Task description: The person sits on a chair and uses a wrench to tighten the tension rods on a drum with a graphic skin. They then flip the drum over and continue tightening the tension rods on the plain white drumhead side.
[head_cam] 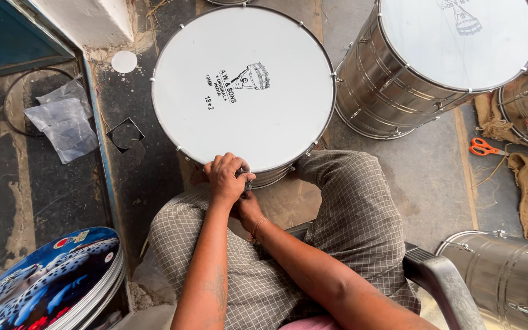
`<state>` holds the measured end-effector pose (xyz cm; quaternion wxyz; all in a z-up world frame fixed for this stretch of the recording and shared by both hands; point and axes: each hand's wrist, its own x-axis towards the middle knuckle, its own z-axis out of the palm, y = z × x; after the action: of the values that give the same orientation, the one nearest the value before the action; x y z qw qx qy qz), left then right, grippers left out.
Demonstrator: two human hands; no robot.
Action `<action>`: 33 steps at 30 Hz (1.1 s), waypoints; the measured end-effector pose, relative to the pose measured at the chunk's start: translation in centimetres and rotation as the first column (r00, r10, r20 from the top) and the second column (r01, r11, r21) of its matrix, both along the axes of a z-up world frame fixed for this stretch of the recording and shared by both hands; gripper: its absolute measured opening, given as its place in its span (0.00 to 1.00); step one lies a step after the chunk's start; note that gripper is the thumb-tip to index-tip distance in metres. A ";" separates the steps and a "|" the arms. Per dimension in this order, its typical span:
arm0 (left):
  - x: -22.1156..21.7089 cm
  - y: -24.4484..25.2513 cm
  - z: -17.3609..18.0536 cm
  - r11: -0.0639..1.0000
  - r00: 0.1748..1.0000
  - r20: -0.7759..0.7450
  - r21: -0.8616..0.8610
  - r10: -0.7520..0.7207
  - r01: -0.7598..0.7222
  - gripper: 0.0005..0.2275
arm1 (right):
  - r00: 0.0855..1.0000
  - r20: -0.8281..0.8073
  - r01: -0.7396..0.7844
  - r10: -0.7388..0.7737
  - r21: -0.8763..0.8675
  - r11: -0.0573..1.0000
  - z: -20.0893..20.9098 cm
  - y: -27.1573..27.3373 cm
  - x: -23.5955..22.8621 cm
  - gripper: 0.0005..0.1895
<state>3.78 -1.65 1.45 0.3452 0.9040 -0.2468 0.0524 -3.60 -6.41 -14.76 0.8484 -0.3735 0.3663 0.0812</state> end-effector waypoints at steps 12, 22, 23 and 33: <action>0.0 0.2 0.3 0.999 1.000 0.027 -0.040 -0.011 0.012 0.12 | 0.891 -0.228 -0.429 0.393 -0.138 0.893 2.2 -6.9 0.3 0.11; 0.1 0.2 0.6 0.999 0.999 0.039 -0.030 -0.019 0.020 0.13 | 0.563 -0.699 -0.627 0.441 -0.709 -0.323 0.7 -14.2 1.3 0.12; 0.2 0.1 0.7 0.999 0.999 0.041 -0.029 -0.017 0.018 0.13 | 0.578 -0.704 -0.614 0.413 -0.709 -0.347 1.3 -14.6 1.0 0.12; -0.8 -0.1 0.3 0.999 0.997 0.051 -0.009 0.049 -0.049 0.12 | 0.705 -0.293 -0.707 0.646 -0.226 0.670 10.9 -10.5 -2.5 0.09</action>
<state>2.96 -1.79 1.77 0.3408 0.9068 -0.2332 0.0851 -6.08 -16.89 -3.82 0.6453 -0.6063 0.2873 0.3652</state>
